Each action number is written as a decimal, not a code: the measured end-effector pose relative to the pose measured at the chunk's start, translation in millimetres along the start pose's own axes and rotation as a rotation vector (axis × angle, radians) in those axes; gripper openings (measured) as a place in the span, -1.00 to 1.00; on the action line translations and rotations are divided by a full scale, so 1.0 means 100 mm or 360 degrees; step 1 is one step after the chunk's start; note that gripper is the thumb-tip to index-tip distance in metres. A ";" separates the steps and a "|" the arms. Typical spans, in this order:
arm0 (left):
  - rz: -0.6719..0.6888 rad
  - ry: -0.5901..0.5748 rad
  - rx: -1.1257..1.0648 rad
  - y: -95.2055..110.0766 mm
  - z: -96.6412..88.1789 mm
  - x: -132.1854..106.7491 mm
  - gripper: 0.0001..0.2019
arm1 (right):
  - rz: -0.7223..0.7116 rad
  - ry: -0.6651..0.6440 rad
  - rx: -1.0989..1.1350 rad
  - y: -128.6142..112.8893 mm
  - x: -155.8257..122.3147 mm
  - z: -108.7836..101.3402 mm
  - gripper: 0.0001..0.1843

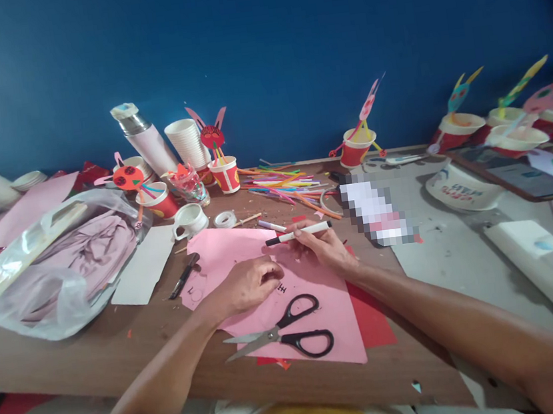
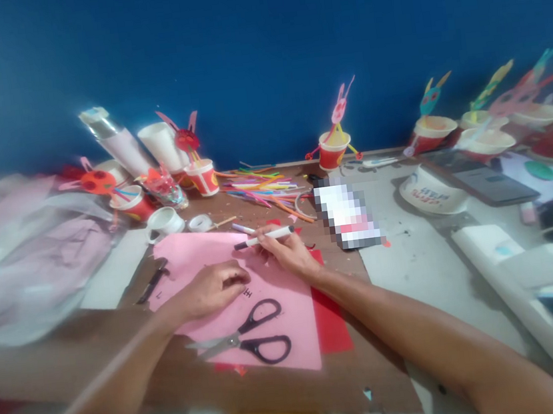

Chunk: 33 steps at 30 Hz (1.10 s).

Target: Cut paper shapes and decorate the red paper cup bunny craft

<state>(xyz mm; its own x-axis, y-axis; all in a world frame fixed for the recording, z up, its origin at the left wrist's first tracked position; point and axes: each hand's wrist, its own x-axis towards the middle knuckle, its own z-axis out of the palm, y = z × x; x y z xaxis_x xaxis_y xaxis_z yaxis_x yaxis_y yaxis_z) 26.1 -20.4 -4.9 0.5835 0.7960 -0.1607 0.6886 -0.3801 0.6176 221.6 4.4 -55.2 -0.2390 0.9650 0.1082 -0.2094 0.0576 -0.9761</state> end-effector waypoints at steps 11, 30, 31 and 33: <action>0.0050 -0.0068 0.0130 0.04 -0.01 0.00 -0.84 | 0.0014 -0.0019 -0.0004 0.01 0.00 -0.02 -0.66; -0.0137 0.0570 -0.0446 -0.29 -0.59 -0.13 -0.93 | -0.0096 0.0318 0.0025 -0.09 -0.02 -0.01 -0.75; -0.0155 0.0534 -0.0489 -0.28 -0.57 -0.11 -0.91 | -0.0098 0.0312 0.0012 -0.10 -0.02 -0.01 -0.74; -0.0203 0.0446 -0.0580 -0.26 -0.52 -0.09 -0.86 | -0.0086 0.0300 -0.0031 -0.10 -0.02 -0.01 -0.75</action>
<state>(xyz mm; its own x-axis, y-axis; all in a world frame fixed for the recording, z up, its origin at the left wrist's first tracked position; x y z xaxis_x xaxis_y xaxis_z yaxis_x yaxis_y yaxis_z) -19.5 6.8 21.0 0.3308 0.9411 -0.0700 0.5222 -0.1208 0.8442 225.4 2.2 -45.7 -0.0458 0.9911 0.1252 -0.1981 0.1138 -0.9736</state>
